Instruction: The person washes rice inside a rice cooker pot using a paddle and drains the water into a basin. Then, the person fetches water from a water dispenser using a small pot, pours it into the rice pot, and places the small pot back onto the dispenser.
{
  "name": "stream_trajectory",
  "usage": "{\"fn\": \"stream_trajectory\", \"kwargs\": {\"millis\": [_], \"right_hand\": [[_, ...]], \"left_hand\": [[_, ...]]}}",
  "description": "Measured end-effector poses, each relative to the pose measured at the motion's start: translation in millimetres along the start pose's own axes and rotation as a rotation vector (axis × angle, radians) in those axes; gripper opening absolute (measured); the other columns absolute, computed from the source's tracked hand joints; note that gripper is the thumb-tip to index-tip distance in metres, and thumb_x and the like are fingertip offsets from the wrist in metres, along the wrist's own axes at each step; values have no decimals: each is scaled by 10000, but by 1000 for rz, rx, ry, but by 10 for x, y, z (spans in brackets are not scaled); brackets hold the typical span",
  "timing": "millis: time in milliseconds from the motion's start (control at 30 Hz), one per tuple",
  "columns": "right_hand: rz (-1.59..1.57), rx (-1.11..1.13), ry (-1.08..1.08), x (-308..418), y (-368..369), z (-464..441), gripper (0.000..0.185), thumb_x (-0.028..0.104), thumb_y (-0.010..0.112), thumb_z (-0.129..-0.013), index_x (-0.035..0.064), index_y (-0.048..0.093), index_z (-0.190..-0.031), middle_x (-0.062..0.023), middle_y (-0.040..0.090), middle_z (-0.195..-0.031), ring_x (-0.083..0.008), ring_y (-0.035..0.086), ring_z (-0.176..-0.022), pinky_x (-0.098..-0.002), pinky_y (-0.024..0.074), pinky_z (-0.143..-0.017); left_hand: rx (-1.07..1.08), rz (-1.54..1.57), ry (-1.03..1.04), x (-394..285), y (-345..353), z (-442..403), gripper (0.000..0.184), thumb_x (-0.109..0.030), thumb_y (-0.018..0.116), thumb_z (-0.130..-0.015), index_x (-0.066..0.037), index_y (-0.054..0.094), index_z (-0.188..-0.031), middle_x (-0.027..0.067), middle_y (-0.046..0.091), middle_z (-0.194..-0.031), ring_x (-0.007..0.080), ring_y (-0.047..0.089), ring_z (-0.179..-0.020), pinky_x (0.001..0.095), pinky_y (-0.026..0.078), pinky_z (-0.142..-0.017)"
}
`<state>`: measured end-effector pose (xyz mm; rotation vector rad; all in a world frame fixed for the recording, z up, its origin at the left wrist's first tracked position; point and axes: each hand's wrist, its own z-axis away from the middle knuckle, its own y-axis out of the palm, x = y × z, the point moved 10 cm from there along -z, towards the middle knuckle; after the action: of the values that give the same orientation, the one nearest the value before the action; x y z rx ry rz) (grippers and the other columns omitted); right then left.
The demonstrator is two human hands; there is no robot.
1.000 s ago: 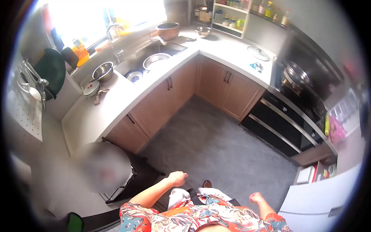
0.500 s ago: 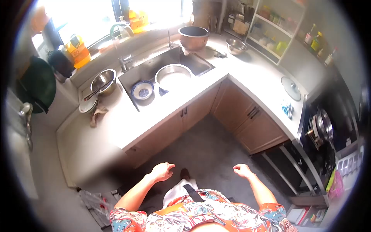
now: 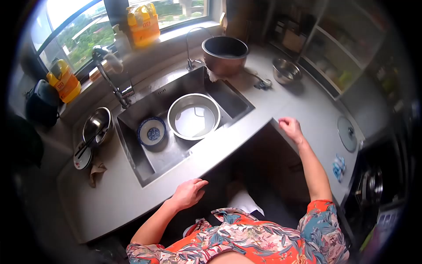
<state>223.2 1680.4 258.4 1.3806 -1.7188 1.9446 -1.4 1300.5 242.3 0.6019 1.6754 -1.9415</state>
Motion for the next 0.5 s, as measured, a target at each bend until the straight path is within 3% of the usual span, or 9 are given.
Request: {"fn": "stream_trajectory", "kwargs": {"millis": [100,133,267,400,500], "right_hand": [[193,-72,-133,178,-11,-1171,227,152,548,-790,40,674,-942,-141,676,-859,-268,654,-787,-335,504,-753],[218,-44,-139,153,22,-1527,248,140,546,-776,62,663,-981,-148,661,-933,-318,628,-879,-381,494,-798],[556,73,-175,-97,373,-2531,308,135,569,-758,116,628,-1060,-162,612,-1032,-336,589,-955,-429,480,-818],[740,349,-172,-176,659,-2735,375,121,600,-724,127,585,-1099,-179,595,-975,-360,580,-937,-452,469,-825],[710,410,-162,-63,682,-2773,403,107,585,-721,103,548,-1122,-202,592,-984,-374,572,-957,-461,461,-837]], "left_hand": [[-147,41,-32,50,-265,-498,318,-137,598,-804,-89,583,-1119,122,595,-1083,316,594,-928,385,491,-798],[-210,62,-36,37,-329,-670,313,-127,604,-795,-81,591,-1105,121,600,-1075,314,600,-911,382,496,-784],[-376,88,-84,-69,-792,-1344,298,-96,624,-778,-65,605,-1074,121,608,-1040,302,614,-861,364,507,-744],[-446,120,-145,-81,-985,-1842,296,-89,624,-770,-65,605,-1065,115,609,-1028,293,617,-856,361,511,-731],[-461,138,-192,-21,-1053,-2055,288,-80,624,-761,-62,610,-1047,111,614,-1014,291,618,-850,363,513,-726]]}}
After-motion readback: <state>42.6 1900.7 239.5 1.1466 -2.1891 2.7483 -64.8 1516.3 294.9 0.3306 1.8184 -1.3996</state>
